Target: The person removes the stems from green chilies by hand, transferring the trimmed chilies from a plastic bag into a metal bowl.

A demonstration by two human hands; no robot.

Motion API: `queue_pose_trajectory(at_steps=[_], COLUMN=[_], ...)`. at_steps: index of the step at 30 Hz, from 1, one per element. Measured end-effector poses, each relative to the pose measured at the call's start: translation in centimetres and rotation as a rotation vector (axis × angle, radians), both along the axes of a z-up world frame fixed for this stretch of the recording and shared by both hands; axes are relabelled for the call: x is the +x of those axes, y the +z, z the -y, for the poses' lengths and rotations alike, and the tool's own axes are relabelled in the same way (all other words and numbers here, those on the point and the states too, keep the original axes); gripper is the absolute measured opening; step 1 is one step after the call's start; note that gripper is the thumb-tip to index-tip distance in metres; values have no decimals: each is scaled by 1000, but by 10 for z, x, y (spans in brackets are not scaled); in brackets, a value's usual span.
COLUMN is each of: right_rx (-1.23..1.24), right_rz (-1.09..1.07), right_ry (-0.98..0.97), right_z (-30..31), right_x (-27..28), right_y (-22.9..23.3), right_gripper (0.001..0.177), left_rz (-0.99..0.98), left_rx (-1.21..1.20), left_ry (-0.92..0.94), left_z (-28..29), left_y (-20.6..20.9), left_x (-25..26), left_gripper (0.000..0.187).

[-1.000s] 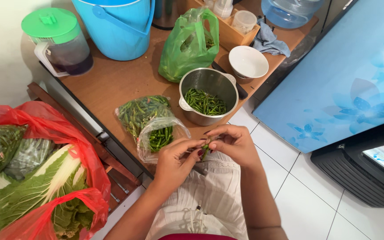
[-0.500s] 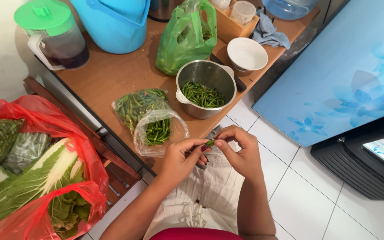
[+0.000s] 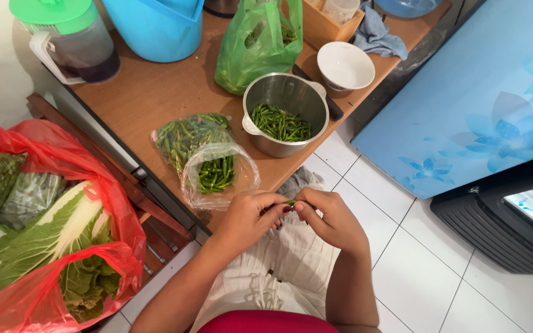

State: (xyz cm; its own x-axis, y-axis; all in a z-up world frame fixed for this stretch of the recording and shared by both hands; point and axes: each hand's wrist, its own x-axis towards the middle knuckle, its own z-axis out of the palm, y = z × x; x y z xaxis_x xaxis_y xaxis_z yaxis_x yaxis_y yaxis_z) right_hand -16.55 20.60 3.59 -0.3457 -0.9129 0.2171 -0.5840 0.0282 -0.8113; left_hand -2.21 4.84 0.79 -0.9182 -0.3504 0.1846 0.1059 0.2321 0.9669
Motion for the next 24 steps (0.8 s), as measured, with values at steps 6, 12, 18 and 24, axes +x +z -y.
queue_pose_trajectory(at_steps=[6, 12, 18, 24], right_rx=[-79, -240, -412, -331], right_rz=[76, 175, 467, 542], right_ry=[171, 359, 323, 182], right_z=[-3, -8, -4, -5], right_x=[-15, -22, -13, -16], right_y=[-14, -37, -69, -79], right_gripper=[23, 27, 30, 31], left_rz=[53, 33, -12, -34], left_rx=[88, 273, 154, -190], left_ry=[-97, -218, -173, 193], left_z=[4, 6, 8, 41], left_y=[-4, -9, 4, 33], left_x=[0, 2, 12, 46], left_gripper=[13, 14, 13, 27])
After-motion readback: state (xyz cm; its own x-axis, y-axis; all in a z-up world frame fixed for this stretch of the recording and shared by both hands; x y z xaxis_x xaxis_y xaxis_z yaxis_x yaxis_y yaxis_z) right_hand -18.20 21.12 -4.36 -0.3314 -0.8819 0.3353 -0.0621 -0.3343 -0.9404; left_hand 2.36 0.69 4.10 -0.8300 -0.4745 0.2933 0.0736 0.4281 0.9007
